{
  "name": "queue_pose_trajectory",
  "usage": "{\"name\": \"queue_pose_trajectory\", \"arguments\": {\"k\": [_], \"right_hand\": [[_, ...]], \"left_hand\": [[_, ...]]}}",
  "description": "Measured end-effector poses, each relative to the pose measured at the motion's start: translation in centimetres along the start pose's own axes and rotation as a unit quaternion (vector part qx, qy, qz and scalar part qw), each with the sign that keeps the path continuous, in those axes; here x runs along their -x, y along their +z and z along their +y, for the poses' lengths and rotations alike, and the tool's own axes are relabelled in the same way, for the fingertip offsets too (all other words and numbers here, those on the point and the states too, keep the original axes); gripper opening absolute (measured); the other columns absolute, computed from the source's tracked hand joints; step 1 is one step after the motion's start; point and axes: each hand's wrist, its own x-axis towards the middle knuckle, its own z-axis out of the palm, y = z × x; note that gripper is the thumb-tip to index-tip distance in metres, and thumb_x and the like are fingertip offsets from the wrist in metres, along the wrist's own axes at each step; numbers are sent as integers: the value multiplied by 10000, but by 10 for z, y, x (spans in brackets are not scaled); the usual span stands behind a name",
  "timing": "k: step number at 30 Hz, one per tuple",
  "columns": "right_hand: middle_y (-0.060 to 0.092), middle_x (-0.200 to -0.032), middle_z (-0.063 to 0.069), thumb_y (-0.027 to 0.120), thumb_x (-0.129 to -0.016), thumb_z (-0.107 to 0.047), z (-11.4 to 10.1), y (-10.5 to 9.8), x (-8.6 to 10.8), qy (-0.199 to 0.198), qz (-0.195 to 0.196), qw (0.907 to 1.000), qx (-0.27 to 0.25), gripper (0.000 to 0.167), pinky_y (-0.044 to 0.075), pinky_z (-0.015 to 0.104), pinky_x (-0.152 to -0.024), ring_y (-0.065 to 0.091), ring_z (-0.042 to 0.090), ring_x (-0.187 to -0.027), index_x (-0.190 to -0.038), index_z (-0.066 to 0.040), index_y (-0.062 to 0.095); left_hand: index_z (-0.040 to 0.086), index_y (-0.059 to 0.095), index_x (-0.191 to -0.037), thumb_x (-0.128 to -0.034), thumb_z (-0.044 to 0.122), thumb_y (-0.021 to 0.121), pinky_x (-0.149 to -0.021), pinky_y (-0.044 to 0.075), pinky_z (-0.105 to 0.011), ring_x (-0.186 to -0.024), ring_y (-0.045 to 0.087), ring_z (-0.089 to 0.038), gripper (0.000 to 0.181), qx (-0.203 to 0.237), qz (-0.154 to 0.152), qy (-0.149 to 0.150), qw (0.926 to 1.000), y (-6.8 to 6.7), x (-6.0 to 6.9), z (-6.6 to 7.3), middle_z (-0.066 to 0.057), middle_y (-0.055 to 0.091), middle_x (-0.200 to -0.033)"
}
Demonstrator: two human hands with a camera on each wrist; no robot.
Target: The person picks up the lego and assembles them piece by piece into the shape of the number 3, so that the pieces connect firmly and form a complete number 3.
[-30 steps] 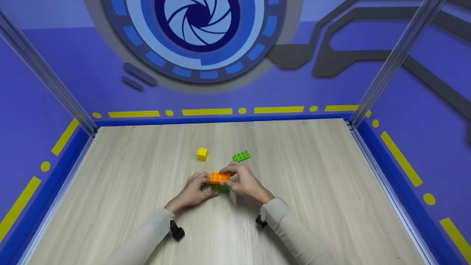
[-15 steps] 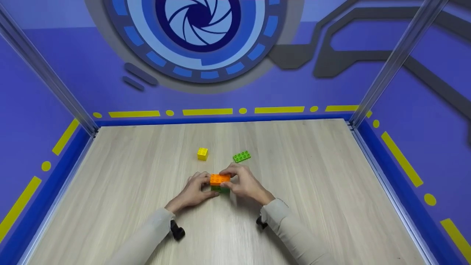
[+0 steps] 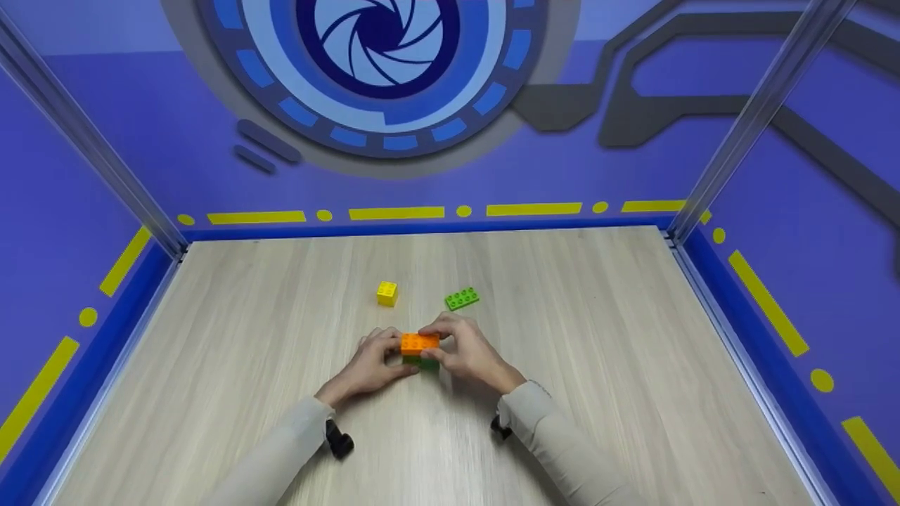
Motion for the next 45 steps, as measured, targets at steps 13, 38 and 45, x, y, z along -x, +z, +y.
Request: {"name": "queue_pose_trajectory", "arguments": {"k": [13,38,45], "right_hand": [[732,-1145,-25,844,-938,-210,2,3,1,-213,109,9997,73,309,591,420,-995,683,173,-1076,-1233,-130,800],[769,-1101,-58,878,-905,-251,4,7,4,-312,424,9984,194,313,618,424,-957,717,154,-1035,-1197,-152,826],[773,-1088,-48,891,-886,-207,9,9,4,-126,469,9984,-286,326,619,433,-955,726,178,-1016,-1201,-153,824]], "left_hand": [[121,789,-1249,-915,390,861,-980,355,-409,-1076,513,-174,435,29,36,6,10000,-1,1,-1,72,615,-1108],[132,792,-1216,-920,387,855,-956,334,-383,-1059,500,-167,396,52,36,4,10000,-1,2,1,69,617,-1099],[169,771,-1240,-921,408,848,-983,365,-400,-1097,544,-181,407,210,70,91,9997,-3,3,1,57,673,-1175]]}}
